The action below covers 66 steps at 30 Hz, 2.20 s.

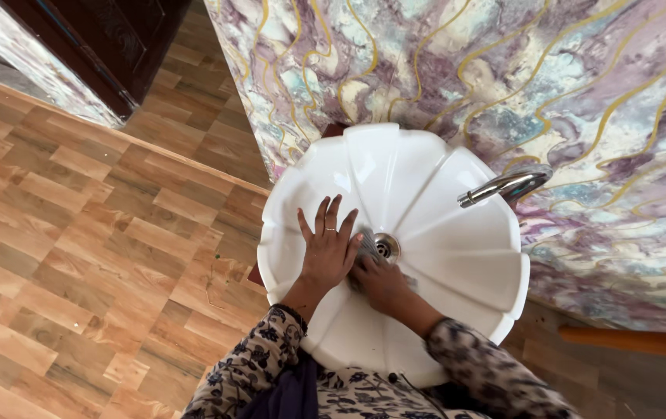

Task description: The person cleans a white petal-shaped sink and its faucet by hand using a cloth, scrubbing the interior and exterior of the bowl.

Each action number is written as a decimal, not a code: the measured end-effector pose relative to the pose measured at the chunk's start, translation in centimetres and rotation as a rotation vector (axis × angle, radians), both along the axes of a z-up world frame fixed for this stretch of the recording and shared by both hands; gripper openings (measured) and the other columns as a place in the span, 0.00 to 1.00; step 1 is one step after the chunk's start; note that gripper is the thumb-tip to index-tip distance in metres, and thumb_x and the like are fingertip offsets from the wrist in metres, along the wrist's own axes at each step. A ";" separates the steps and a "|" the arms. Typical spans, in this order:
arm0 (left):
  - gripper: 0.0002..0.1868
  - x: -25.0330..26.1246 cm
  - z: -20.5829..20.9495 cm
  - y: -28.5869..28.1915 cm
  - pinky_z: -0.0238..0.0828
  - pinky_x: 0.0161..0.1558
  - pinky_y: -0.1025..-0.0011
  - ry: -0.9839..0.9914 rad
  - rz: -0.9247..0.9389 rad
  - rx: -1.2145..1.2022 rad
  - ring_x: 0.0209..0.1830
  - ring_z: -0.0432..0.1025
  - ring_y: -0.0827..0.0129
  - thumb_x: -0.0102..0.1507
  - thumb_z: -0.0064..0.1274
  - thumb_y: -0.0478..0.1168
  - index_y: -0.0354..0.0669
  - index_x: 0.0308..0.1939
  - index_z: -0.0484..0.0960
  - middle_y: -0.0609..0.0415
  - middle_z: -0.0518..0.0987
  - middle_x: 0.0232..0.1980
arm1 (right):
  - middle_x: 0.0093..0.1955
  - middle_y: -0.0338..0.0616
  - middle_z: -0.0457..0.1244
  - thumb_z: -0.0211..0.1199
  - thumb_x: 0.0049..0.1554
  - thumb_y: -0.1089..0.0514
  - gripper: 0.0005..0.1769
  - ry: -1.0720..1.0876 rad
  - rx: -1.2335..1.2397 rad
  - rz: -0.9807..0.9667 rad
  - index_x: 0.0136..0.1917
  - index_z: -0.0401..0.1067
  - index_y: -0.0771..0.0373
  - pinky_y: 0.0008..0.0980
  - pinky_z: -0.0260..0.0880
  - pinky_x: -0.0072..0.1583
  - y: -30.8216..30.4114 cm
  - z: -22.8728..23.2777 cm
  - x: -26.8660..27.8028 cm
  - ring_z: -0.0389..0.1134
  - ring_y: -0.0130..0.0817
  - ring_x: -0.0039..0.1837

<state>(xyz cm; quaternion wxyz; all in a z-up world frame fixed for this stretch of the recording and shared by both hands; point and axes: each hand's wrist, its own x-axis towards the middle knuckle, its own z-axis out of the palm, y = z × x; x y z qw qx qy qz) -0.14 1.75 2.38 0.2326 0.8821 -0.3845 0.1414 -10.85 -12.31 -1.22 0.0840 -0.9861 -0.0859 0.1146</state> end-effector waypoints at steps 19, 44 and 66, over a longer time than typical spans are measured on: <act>0.28 0.7 -2.7 0.0 0.29 0.69 0.25 -0.003 0.017 0.186 0.79 0.48 0.43 0.71 0.36 0.56 0.44 0.67 0.72 0.36 0.60 0.76 | 0.65 0.54 0.60 0.55 0.60 0.46 0.19 0.302 -0.123 -0.131 0.56 0.76 0.59 0.53 0.70 0.56 -3.7 -0.7 2.0 0.64 0.56 0.62; 0.34 0.3 -6.7 0.1 0.36 0.70 0.29 0.107 -0.092 0.233 0.77 0.52 0.45 0.71 0.33 0.62 0.42 0.69 0.70 0.38 0.68 0.71 | 0.67 0.56 0.60 0.64 0.57 0.38 0.28 0.585 0.041 -0.021 0.62 0.73 0.58 0.48 0.68 0.63 -1.3 1.5 -2.3 0.67 0.53 0.64; 0.34 -0.3 -6.4 -0.1 0.35 0.70 0.29 0.174 -0.169 0.313 0.78 0.49 0.44 0.71 0.30 0.63 0.42 0.70 0.68 0.37 0.64 0.73 | 0.65 0.55 0.62 0.56 0.62 0.42 0.26 0.273 -0.161 -0.111 0.68 0.70 0.56 0.47 0.69 0.61 -2.5 -4.8 2.5 0.66 0.49 0.65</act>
